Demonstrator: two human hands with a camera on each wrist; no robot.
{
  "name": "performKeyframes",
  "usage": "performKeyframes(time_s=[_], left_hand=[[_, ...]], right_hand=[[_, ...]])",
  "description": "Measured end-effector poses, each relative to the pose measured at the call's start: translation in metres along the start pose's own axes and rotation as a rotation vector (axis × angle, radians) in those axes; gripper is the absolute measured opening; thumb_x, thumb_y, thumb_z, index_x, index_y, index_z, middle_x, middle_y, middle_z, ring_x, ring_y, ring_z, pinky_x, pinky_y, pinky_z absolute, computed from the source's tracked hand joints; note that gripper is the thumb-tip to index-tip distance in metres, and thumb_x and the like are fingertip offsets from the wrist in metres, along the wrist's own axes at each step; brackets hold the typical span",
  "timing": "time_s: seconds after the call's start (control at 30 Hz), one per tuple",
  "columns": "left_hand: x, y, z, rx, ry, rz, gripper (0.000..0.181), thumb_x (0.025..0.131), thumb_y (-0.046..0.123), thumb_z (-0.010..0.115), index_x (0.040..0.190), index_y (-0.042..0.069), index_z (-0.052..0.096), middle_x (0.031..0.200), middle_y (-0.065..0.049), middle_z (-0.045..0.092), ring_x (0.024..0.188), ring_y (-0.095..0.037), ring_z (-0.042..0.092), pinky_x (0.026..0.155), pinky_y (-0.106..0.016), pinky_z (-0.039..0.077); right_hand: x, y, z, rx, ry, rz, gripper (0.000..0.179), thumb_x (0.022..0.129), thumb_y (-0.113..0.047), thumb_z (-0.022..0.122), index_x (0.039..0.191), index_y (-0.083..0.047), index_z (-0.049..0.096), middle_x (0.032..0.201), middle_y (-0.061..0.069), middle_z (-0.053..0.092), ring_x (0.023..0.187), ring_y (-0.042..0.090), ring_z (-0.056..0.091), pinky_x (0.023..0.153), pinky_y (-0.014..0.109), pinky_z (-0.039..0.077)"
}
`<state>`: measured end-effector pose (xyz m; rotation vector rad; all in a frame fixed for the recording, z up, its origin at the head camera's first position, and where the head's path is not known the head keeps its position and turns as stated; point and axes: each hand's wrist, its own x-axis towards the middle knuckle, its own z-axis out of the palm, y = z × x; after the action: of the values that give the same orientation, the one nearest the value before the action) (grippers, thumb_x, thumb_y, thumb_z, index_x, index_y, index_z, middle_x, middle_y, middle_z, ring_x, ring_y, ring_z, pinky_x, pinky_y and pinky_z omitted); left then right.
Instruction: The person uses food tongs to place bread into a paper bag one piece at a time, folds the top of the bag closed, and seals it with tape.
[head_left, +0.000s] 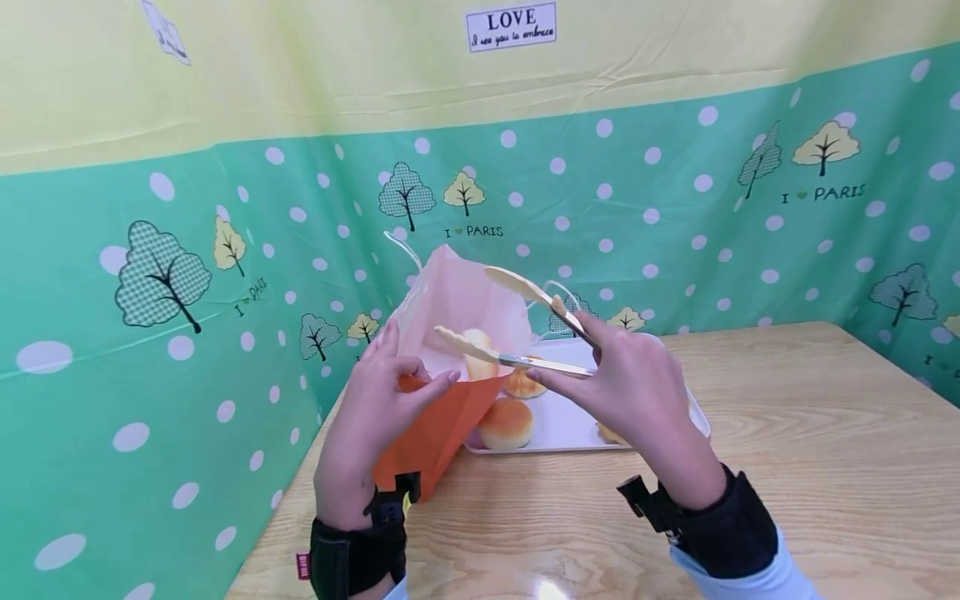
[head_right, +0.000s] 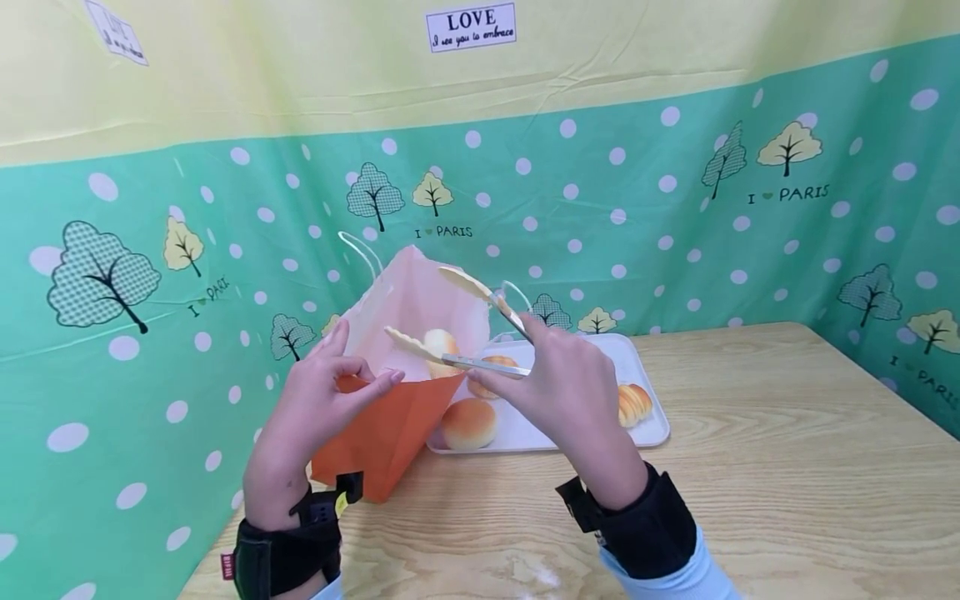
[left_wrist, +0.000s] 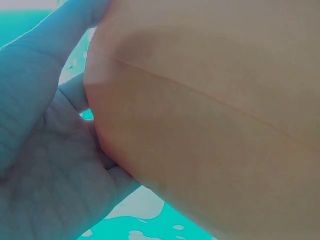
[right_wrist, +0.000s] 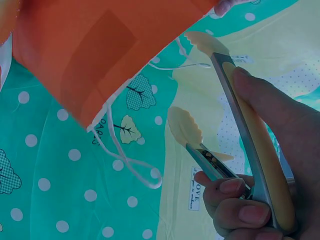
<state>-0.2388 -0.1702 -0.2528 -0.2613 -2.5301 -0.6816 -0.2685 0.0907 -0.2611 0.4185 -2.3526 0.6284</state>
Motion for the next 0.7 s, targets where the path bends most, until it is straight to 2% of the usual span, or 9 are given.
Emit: performKeyframes(time_s=[0.17, 0.33, 0.5, 0.6, 0.7], left_hand=[[0.001, 0.000, 0.000, -0.006, -0.009, -0.003, 0.039, 0.078, 0.046, 0.069, 0.059, 0.012, 0.060, 0.149, -0.030, 0.028, 0.140, -0.042, 0.017, 0.097, -0.061, 0.043], [0.000, -0.003, -0.001, 0.000, -0.006, -0.038, 0.039, 0.078, 0.046, 0.069, 0.060, 0.012, 0.061, 0.151, -0.029, 0.026, 0.139, -0.042, 0.018, 0.088, -0.059, 0.051], [0.000, -0.004, -0.001, -0.002, -0.011, -0.039, 0.039, 0.078, 0.047, 0.068, 0.061, 0.013, 0.061, 0.151, -0.028, 0.025, 0.139, -0.042, 0.017, 0.089, -0.060, 0.050], [0.000, -0.003, -0.001, -0.002, -0.004, -0.028, 0.039, 0.078, 0.046, 0.069, 0.060, 0.013, 0.061, 0.150, -0.029, 0.027, 0.139, -0.042, 0.017, 0.088, -0.060, 0.050], [0.001, -0.003, -0.002, 0.001, 0.007, -0.022, 0.039, 0.078, 0.046, 0.069, 0.060, 0.013, 0.061, 0.150, -0.030, 0.028, 0.139, -0.042, 0.018, 0.083, -0.056, 0.055]], right_hand=[[0.001, 0.003, -0.003, 0.014, -0.028, 0.029, 0.066, 0.061, -0.075, 0.063, 0.096, -0.018, 0.061, 0.053, 0.000, 0.041, 0.043, 0.016, 0.033, 0.040, 0.029, 0.020], [0.002, 0.006, -0.005, 0.020, -0.043, 0.030, 0.070, 0.061, -0.076, 0.061, 0.101, -0.018, 0.062, 0.054, 0.000, 0.042, 0.043, 0.016, 0.033, 0.040, 0.028, 0.020], [0.003, 0.008, -0.013, 0.047, -0.056, 0.036, 0.069, 0.062, -0.073, 0.063, 0.101, -0.016, 0.062, 0.055, 0.002, 0.043, 0.045, 0.017, 0.034, 0.041, 0.029, 0.022], [0.004, 0.012, -0.022, 0.080, -0.057, 0.062, 0.074, 0.062, -0.074, 0.062, 0.108, -0.016, 0.063, 0.058, 0.002, 0.046, 0.047, 0.017, 0.036, 0.040, 0.029, 0.024], [0.007, 0.021, -0.034, 0.116, -0.033, 0.123, 0.079, 0.063, -0.075, 0.060, 0.116, -0.016, 0.061, 0.060, 0.003, 0.049, 0.049, 0.019, 0.038, 0.041, 0.030, 0.027]])
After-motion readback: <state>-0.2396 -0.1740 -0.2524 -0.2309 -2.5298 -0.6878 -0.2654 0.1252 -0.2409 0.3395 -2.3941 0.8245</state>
